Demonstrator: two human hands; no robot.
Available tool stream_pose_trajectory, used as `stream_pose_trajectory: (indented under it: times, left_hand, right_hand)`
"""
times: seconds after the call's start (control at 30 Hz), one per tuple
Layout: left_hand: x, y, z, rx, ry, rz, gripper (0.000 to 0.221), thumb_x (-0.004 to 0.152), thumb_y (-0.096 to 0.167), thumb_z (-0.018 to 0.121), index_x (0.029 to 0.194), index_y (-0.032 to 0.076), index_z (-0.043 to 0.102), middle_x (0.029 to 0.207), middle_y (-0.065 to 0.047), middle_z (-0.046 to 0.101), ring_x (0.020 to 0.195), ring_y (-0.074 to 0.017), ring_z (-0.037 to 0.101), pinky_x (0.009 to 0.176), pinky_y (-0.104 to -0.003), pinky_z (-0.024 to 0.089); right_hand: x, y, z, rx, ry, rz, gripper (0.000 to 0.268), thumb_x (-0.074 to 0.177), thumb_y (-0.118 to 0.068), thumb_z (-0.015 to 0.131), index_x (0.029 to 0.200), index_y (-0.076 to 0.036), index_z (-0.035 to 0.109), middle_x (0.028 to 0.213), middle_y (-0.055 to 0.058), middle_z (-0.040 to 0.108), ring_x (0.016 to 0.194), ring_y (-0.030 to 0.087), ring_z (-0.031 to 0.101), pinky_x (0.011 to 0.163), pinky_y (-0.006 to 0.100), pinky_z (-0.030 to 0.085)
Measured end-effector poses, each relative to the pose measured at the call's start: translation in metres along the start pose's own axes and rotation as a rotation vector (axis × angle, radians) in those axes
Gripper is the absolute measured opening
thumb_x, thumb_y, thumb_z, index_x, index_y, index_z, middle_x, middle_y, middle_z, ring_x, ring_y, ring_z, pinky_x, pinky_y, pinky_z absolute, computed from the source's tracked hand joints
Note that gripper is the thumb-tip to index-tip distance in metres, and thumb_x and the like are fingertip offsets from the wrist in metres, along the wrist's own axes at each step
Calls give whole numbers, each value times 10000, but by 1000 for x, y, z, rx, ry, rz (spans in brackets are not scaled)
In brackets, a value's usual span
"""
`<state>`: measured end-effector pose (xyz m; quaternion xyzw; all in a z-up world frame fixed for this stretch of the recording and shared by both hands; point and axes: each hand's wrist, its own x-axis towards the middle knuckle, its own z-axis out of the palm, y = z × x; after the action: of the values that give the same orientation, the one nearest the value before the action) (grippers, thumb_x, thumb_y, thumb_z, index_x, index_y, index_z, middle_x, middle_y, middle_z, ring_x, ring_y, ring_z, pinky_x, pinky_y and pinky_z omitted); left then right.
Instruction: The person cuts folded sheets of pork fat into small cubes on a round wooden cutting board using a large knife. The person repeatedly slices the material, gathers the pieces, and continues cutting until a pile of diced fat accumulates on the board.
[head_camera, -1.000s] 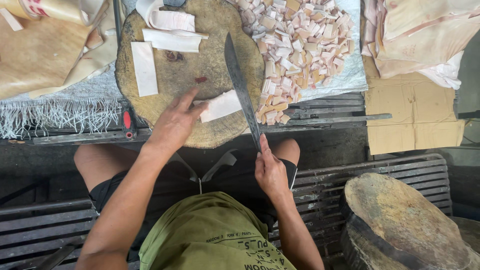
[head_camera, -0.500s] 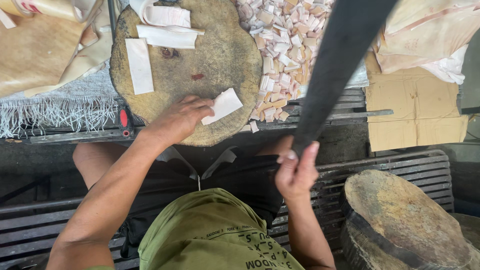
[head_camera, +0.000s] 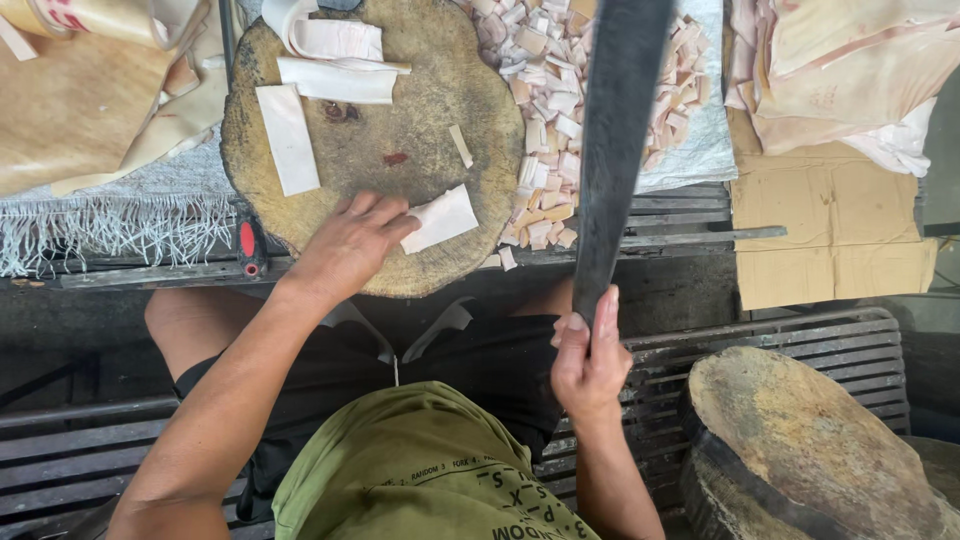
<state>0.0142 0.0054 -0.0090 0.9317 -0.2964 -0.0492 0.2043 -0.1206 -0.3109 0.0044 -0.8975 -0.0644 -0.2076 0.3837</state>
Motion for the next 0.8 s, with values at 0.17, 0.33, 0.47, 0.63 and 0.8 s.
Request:
stream_pose_trajectory:
  times: [0.17,0.33,0.47,0.63,0.8]
  left_hand:
    - [-5,1,4,109,27,36,496,801,-8,657,1281,116,678,1286,-11,617,1192,-242,551,1068,-385,461]
    - [-4,1,8,61,73,29,414,841,46,661,1253,83,680,1271,-47,630,1165,-275,563,1017,-409,466]
    - [-4,-2,12,124,86,33,484,795,-15,635,1259,110,688,1289,-29,633,1178,-247,572,1038,-386,476]
    - [-5,-2,15,85,99,21,487,796,-16,636,1263,110,691,1303,-20,634,1176,-261,569,1013,-392,487]
    - [-5,0,16,99,133,34,470,800,4,651,1257,105,690,1292,-38,634,1155,-276,574,1016,-404,488]
  right_hand:
    - [-6,-1,34,-225,-334,-53,642,942,-9,567,1561,-32,399,847,222,706,638,360,693,555,443,554]
    - [0,-7,16,-204,-343,241,581,967,-47,620,1528,-78,471,699,212,694,578,310,712,521,411,553]
    - [-2,-15,7,66,-27,129,560,1014,4,520,1557,-14,384,835,159,731,614,238,718,572,343,613]
    - [0,-20,37,-253,-415,-63,636,909,15,598,1526,7,446,862,184,742,616,308,700,598,416,595]
    - [0,-16,19,-141,-311,39,614,948,-4,612,1537,-4,435,949,226,738,732,298,747,625,388,613]
